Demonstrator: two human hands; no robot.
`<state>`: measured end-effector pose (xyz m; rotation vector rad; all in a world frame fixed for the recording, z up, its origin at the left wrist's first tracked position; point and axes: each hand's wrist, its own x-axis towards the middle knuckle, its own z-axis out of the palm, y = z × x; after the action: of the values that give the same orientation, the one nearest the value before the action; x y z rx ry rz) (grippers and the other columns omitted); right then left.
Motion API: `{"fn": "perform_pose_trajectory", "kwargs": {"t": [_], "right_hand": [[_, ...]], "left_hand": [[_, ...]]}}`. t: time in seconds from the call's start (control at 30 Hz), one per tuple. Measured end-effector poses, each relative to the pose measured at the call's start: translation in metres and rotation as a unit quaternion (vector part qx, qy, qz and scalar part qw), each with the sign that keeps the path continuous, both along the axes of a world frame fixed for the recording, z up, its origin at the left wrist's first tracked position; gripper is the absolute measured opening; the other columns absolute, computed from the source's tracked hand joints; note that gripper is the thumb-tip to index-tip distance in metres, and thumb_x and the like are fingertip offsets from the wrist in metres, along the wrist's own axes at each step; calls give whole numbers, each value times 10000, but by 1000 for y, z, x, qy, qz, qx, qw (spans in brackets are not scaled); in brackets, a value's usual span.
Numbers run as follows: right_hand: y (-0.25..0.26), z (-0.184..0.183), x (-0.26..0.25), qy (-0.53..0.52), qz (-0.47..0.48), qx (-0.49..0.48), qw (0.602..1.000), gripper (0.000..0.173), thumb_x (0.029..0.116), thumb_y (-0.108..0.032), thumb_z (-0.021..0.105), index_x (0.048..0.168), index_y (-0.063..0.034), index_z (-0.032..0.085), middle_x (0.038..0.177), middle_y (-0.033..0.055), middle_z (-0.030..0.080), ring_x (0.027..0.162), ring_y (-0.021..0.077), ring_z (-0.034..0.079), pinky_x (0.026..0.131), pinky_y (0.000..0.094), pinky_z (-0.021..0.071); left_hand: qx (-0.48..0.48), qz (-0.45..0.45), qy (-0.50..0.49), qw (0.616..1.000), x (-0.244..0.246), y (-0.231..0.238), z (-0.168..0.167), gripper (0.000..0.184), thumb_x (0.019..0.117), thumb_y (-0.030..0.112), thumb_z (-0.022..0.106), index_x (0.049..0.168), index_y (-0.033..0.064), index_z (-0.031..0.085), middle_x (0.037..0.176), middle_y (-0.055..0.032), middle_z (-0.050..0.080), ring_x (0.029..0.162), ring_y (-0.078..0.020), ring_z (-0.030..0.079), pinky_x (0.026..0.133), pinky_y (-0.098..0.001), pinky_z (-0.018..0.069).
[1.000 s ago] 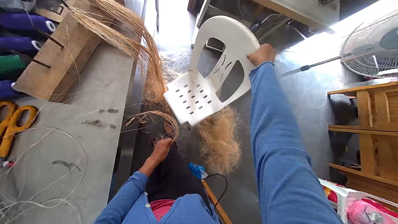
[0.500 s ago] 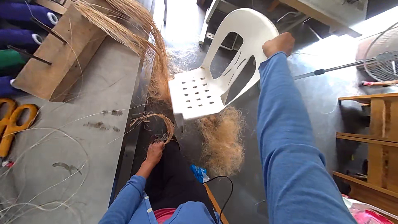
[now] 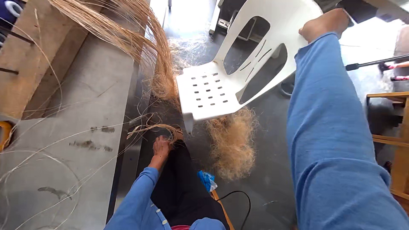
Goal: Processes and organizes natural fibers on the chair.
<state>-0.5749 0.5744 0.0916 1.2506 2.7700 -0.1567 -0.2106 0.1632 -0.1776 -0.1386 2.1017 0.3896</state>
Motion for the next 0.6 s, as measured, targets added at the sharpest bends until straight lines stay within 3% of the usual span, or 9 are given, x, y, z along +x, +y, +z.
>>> {"fn": "perform_pose_trajectory", "kwargs": {"t": [0.1, 0.3, 0.47, 0.6], "right_hand": [[3, -3, -14, -15, 8, 11, 1000, 586, 842, -188, 719, 1323, 108, 564, 1417, 284, 551, 1372, 383, 512, 1095, 553, 431], [16, -8, -23, -8, 35, 1, 999, 597, 836, -207, 727, 1323, 99, 566, 1415, 288, 550, 1369, 404, 508, 1082, 585, 429], [42, -11, 0, 3, 91, -32, 995, 603, 851, -196, 749, 1342, 92, 549, 1398, 352, 533, 1347, 504, 490, 1054, 695, 402], [54, -7, 29, 9, 123, -55, 991, 596, 873, -190, 756, 1356, 84, 540, 1365, 377, 539, 1317, 542, 494, 1029, 745, 373]], "left_hand": [[0, -21, -48, 999, -22, 6, -1, 325, 1030, 83, 489, 1299, 20, 660, 1424, -253, 551, 1283, -441, 564, 1029, -597, 472], [-35, 28, -29, 999, -36, -6, 10, 372, 1011, -3, 484, 1371, -82, 536, 1398, -289, 556, 1305, -437, 552, 1088, -565, 441], [-22, 49, -3, 999, -28, -1, 72, 305, 1022, 42, 481, 1287, -63, 589, 1255, -274, 642, 1192, -437, 625, 995, -596, 487], [74, 70, -10, 995, -4, -6, 109, 305, 1070, 132, 448, 1220, -45, 646, 1154, -272, 678, 1117, -446, 651, 973, -616, 485]]}}
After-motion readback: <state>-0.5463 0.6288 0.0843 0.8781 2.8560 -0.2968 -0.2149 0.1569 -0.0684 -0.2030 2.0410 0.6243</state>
